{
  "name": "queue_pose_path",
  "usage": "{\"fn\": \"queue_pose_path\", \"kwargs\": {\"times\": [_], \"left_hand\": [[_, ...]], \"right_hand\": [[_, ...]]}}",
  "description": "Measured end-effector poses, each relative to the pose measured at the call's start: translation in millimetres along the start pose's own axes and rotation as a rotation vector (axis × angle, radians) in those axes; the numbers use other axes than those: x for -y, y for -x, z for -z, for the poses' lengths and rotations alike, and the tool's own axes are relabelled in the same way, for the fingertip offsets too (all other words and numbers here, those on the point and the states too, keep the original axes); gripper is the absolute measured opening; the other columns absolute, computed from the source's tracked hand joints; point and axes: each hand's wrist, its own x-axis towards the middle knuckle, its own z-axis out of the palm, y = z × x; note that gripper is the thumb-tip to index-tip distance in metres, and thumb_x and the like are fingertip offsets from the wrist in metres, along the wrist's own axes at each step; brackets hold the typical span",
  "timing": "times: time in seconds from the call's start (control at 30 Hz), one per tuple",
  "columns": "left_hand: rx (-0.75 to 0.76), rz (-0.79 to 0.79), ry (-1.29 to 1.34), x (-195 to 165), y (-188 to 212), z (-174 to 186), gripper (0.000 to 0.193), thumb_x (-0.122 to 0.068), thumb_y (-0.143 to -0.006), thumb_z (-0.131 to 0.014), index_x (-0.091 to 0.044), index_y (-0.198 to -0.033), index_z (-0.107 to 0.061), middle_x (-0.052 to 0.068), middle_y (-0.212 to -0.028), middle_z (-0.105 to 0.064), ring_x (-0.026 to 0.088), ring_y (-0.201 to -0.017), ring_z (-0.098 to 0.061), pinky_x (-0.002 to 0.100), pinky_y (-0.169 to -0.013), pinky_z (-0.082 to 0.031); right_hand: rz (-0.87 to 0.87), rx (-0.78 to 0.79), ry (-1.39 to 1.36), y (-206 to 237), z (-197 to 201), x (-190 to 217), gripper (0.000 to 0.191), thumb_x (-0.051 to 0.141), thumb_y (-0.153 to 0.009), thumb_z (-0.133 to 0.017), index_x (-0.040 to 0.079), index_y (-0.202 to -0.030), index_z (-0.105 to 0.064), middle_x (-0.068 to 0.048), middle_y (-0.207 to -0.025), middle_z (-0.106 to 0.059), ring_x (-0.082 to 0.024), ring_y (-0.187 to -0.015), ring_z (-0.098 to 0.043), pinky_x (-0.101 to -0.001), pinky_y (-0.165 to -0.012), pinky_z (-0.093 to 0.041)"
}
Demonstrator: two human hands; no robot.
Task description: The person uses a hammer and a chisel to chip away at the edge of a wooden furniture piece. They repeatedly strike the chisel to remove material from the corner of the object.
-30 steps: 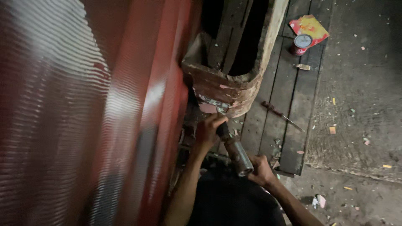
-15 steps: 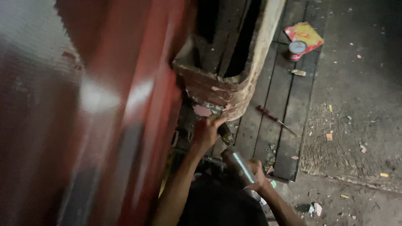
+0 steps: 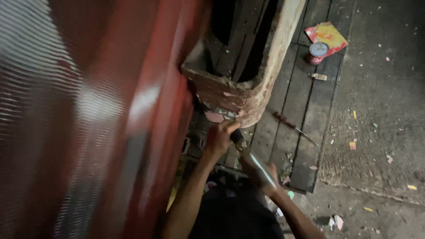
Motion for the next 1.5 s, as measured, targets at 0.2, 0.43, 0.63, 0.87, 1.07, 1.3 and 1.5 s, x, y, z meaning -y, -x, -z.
{"fn": "queue_pose_path", "kwargs": {"times": [0.2, 0.43, 0.63, 0.87, 1.07, 1.3, 1.5], "left_hand": [[-0.053, -0.058, -0.002, -8.9, 0.1, 6.9, 0.044, -0.001, -0.073, -0.078, -0.009, -0.116, -0.075, 0.016, -0.099, -0.073, 0.035, -0.086, -0.072, 0.044, -0.069, -0.057], [-0.039, -0.067, 0.057, 5.6, -0.6, -2.8, 0.039, -0.005, -0.077, -0.082, -0.007, -0.115, -0.074, 0.017, -0.106, -0.073, 0.033, -0.089, -0.072, 0.044, -0.071, -0.058], [0.018, -0.036, -0.025, 21.7, 29.4, -6.6, 0.051, 0.002, -0.065, -0.081, -0.008, -0.114, -0.075, 0.018, -0.111, -0.072, 0.034, -0.096, -0.070, 0.045, -0.078, -0.058], [-0.115, -0.026, 0.093, 36.9, 6.1, 7.9, 0.037, 0.007, -0.082, -0.073, -0.006, -0.116, -0.072, 0.014, -0.117, -0.072, 0.033, -0.103, -0.070, 0.042, -0.078, -0.059], [-0.125, -0.098, 0.129, 16.7, 13.6, -2.5, 0.040, 0.010, -0.075, -0.072, -0.009, -0.110, -0.074, 0.012, -0.110, -0.074, 0.034, -0.091, -0.074, 0.043, -0.070, -0.058], [-0.186, -0.086, 0.097, 15.8, 2.2, -16.1, 0.040, 0.006, -0.073, -0.076, -0.008, -0.110, -0.076, 0.014, -0.113, -0.074, 0.034, -0.093, -0.074, 0.041, -0.074, -0.060], [-0.105, -0.017, 0.091, 20.3, 4.1, -17.4, 0.041, -0.002, -0.070, -0.083, -0.009, -0.110, -0.077, 0.014, -0.109, -0.074, 0.034, -0.088, -0.073, 0.042, -0.072, -0.059]], "right_hand": [[0.654, -0.589, 1.161, 21.5, 22.9, 17.0, 0.043, 0.026, -0.093, -0.061, -0.001, -0.126, -0.051, -0.013, -0.109, -0.069, -0.021, -0.093, -0.071, -0.0356, -0.084, -0.059], [0.648, -0.292, 2.561, 91.2, -11.3, -18.8, 0.048, 0.025, -0.091, -0.059, 0.007, -0.135, -0.052, -0.010, -0.110, -0.067, -0.021, -0.095, -0.066, -0.0356, -0.084, -0.055], [0.946, -0.680, 2.725, 18.2, 15.0, 15.7, 0.046, 0.022, -0.084, -0.070, 0.004, -0.124, -0.057, -0.018, -0.104, -0.063, -0.029, -0.094, -0.061, -0.0429, -0.078, -0.051], [0.952, -0.899, 2.522, 15.2, 37.4, 3.4, 0.027, 0.018, -0.085, -0.070, 0.002, -0.107, -0.069, -0.013, -0.092, -0.070, -0.022, -0.085, -0.064, -0.0395, -0.073, -0.054], [0.881, -0.728, 1.509, 8.0, 28.6, -9.7, 0.018, 0.005, -0.087, -0.068, -0.006, -0.101, -0.067, -0.010, -0.092, -0.066, -0.018, -0.081, -0.062, -0.0352, -0.068, -0.053], [0.746, -1.017, 2.108, 28.1, 39.8, -1.0, 0.036, 0.003, -0.082, -0.074, -0.002, -0.111, -0.054, -0.013, -0.102, -0.066, -0.018, -0.092, -0.061, -0.0347, -0.080, -0.050], [0.748, -0.855, 2.576, 33.3, 52.4, 5.6, 0.062, 0.014, -0.068, -0.083, 0.001, -0.121, -0.054, -0.012, -0.115, -0.067, -0.026, -0.109, -0.061, -0.0436, -0.094, -0.036]]}}
